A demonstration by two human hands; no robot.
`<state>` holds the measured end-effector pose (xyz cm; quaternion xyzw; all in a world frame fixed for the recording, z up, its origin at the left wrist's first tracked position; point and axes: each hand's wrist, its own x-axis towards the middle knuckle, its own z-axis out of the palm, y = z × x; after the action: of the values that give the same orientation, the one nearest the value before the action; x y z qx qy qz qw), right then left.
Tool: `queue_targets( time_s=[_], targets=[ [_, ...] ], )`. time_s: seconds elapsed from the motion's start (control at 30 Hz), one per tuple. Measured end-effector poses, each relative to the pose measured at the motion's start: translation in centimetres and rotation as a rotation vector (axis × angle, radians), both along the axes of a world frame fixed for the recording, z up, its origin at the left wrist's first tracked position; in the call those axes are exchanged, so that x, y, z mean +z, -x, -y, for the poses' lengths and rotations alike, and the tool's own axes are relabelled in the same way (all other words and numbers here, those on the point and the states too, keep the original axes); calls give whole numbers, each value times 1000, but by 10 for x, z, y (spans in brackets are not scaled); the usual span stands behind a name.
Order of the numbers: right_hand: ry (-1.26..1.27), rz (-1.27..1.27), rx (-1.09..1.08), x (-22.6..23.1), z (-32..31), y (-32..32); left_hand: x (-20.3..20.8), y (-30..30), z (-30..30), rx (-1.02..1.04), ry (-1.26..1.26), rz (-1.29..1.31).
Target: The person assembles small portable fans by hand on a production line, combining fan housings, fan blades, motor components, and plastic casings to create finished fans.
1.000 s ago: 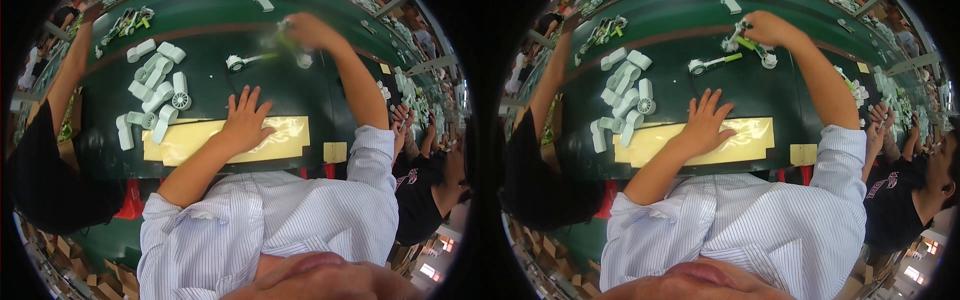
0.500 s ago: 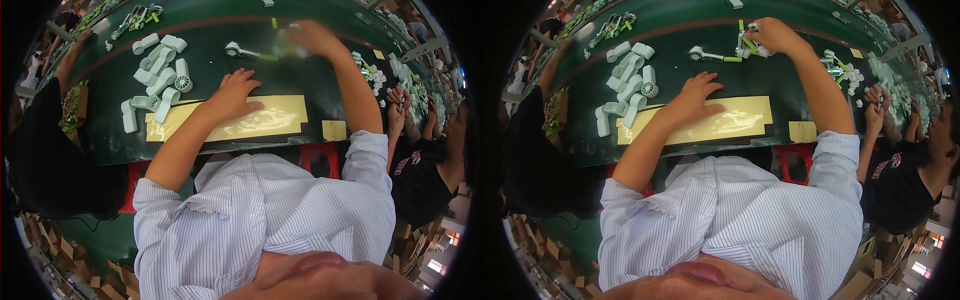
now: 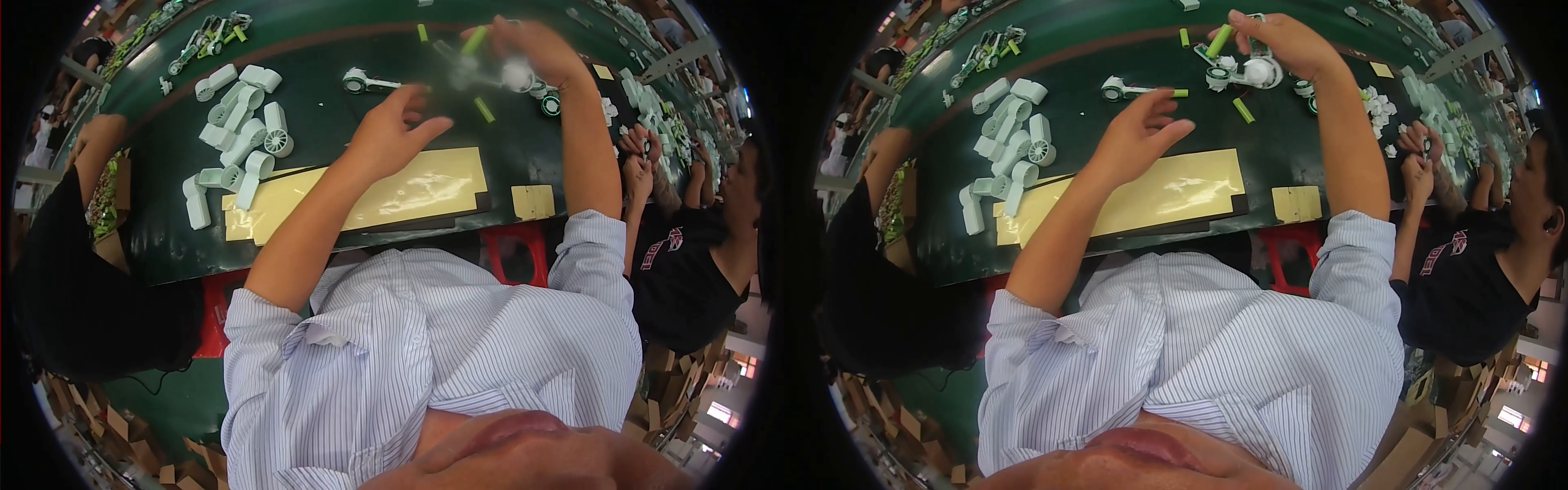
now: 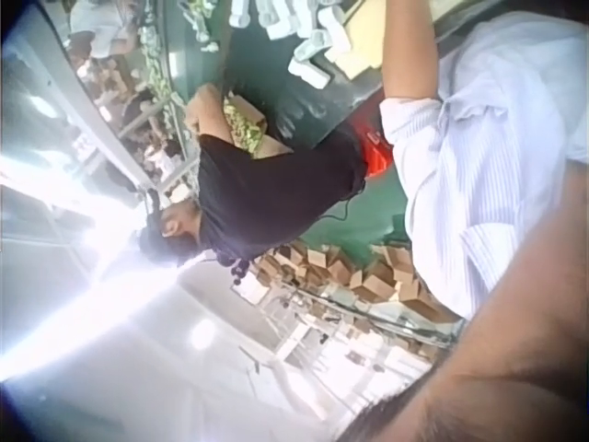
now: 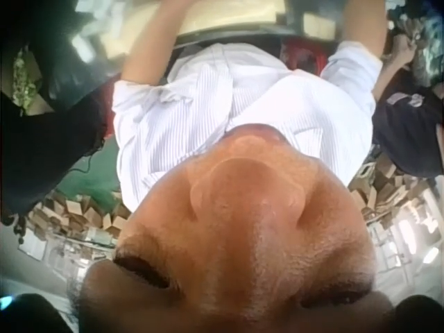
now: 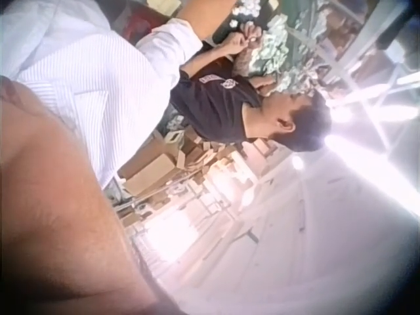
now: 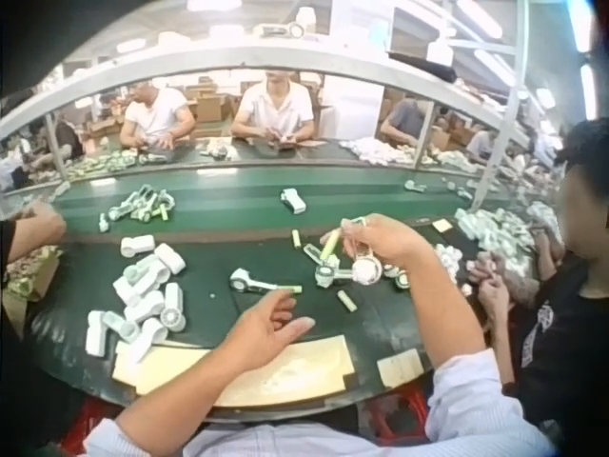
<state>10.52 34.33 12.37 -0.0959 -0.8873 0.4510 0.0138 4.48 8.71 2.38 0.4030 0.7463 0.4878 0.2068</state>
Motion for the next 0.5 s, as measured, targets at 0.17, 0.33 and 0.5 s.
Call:
queue_targets(
  time_s=[0.17,0.33,0.5],
  targets=[
    [204,-34,218,-28,30,0,0,0,-28,-12,-512,596],
    [168,5,246,-35,55,-15,7,-3,1,98,-461,618],
    [-106,-250,389,-64,100,-34,29,-4,47,44,21,425]
  ],
)
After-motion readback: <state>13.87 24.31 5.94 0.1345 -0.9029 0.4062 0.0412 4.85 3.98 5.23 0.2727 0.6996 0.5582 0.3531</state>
